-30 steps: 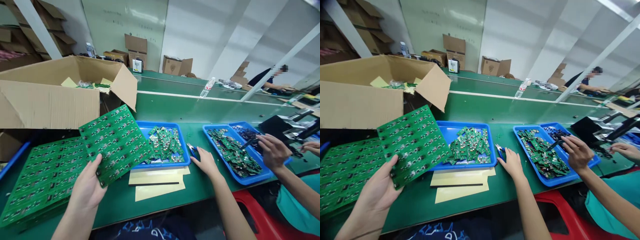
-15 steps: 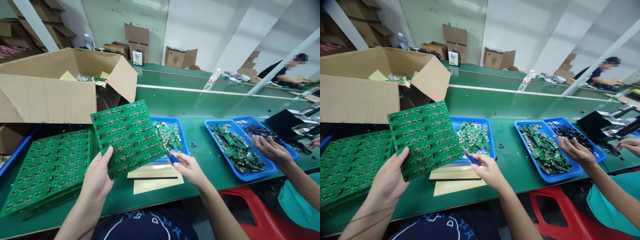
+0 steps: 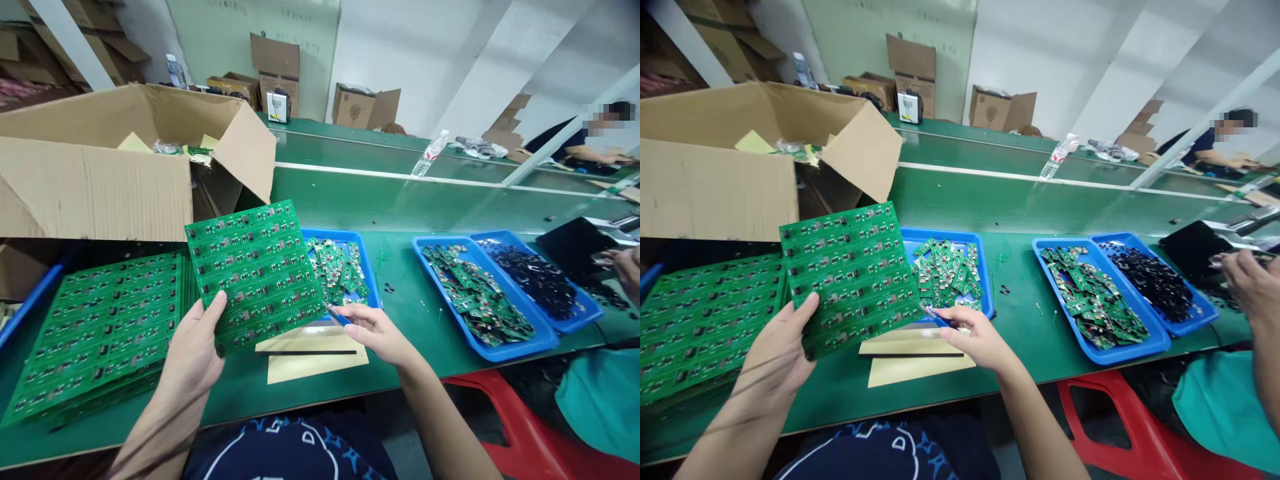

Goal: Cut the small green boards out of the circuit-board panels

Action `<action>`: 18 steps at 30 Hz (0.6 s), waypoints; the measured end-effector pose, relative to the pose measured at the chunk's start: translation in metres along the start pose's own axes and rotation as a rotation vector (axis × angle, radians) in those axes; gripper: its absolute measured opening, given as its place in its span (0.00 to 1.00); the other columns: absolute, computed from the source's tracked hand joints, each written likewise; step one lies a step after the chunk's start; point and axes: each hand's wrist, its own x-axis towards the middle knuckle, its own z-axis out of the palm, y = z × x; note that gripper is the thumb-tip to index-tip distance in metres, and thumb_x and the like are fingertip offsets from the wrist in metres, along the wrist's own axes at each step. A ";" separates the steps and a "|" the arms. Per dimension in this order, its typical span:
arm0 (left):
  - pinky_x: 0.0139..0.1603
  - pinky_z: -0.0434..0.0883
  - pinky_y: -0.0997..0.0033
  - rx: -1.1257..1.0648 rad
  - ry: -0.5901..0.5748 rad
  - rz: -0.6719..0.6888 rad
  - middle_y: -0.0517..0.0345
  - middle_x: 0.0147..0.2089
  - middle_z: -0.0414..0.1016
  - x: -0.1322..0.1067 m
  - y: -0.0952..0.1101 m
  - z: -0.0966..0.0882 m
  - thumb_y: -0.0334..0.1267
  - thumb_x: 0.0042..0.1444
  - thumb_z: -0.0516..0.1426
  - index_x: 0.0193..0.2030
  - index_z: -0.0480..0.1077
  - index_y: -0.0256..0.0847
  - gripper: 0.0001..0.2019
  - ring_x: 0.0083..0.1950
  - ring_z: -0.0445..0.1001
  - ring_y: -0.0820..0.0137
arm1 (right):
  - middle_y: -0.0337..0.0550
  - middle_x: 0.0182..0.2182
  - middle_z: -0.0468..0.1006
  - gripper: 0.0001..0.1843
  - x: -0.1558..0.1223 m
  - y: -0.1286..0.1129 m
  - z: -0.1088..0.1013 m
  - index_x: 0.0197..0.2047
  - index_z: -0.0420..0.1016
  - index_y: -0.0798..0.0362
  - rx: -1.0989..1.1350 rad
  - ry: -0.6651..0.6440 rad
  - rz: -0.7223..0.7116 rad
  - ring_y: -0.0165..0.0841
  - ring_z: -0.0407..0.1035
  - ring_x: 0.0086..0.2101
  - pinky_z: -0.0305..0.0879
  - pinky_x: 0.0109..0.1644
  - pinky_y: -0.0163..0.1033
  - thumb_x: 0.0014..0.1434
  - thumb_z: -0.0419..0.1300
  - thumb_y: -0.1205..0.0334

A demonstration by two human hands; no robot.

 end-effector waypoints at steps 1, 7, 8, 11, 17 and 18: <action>0.44 0.75 0.67 0.023 -0.010 0.005 0.53 0.42 0.77 0.000 0.000 0.000 0.34 0.53 0.57 0.49 0.67 0.40 0.16 0.45 0.76 0.65 | 0.47 0.41 0.74 0.22 0.001 0.000 0.000 0.46 0.75 0.53 0.004 -0.004 0.005 0.37 0.67 0.40 0.63 0.46 0.43 0.52 0.60 0.49; 0.42 0.76 0.64 0.096 -0.101 0.008 0.56 0.36 0.78 0.003 -0.005 -0.003 0.36 0.51 0.58 0.44 0.71 0.43 0.11 0.41 0.77 0.64 | 0.42 0.31 0.73 0.19 0.004 -0.003 0.001 0.38 0.78 0.55 0.010 -0.058 -0.023 0.30 0.63 0.30 0.61 0.35 0.37 0.54 0.57 0.48; 0.43 0.76 0.64 0.100 -0.099 0.011 0.57 0.37 0.78 0.003 -0.006 -0.003 0.36 0.51 0.59 0.44 0.71 0.43 0.12 0.41 0.77 0.65 | 0.42 0.30 0.72 0.19 0.004 -0.002 0.003 0.37 0.77 0.55 0.005 -0.048 -0.025 0.29 0.63 0.29 0.61 0.34 0.36 0.54 0.56 0.49; 0.44 0.75 0.67 0.113 -0.080 0.058 0.58 0.38 0.77 0.003 -0.006 0.000 0.38 0.50 0.59 0.44 0.70 0.45 0.13 0.43 0.76 0.66 | 0.42 0.30 0.73 0.16 0.005 0.002 0.008 0.37 0.77 0.55 -0.053 0.038 -0.031 0.30 0.65 0.30 0.62 0.35 0.36 0.55 0.56 0.52; 0.46 0.72 0.68 0.342 -0.023 0.373 0.58 0.40 0.76 -0.001 -0.010 0.003 0.48 0.47 0.59 0.43 0.70 0.43 0.17 0.45 0.73 0.64 | 0.49 0.39 0.78 0.17 0.010 0.009 0.019 0.44 0.75 0.55 -0.335 0.222 -0.122 0.39 0.71 0.40 0.66 0.45 0.43 0.55 0.55 0.56; 0.47 0.71 0.67 0.411 -0.002 0.439 0.58 0.41 0.75 -0.003 -0.011 0.003 0.49 0.48 0.59 0.42 0.70 0.43 0.17 0.46 0.72 0.63 | 0.51 0.40 0.78 0.18 0.012 0.010 0.021 0.45 0.75 0.56 -0.405 0.270 -0.140 0.40 0.71 0.41 0.66 0.47 0.45 0.55 0.54 0.57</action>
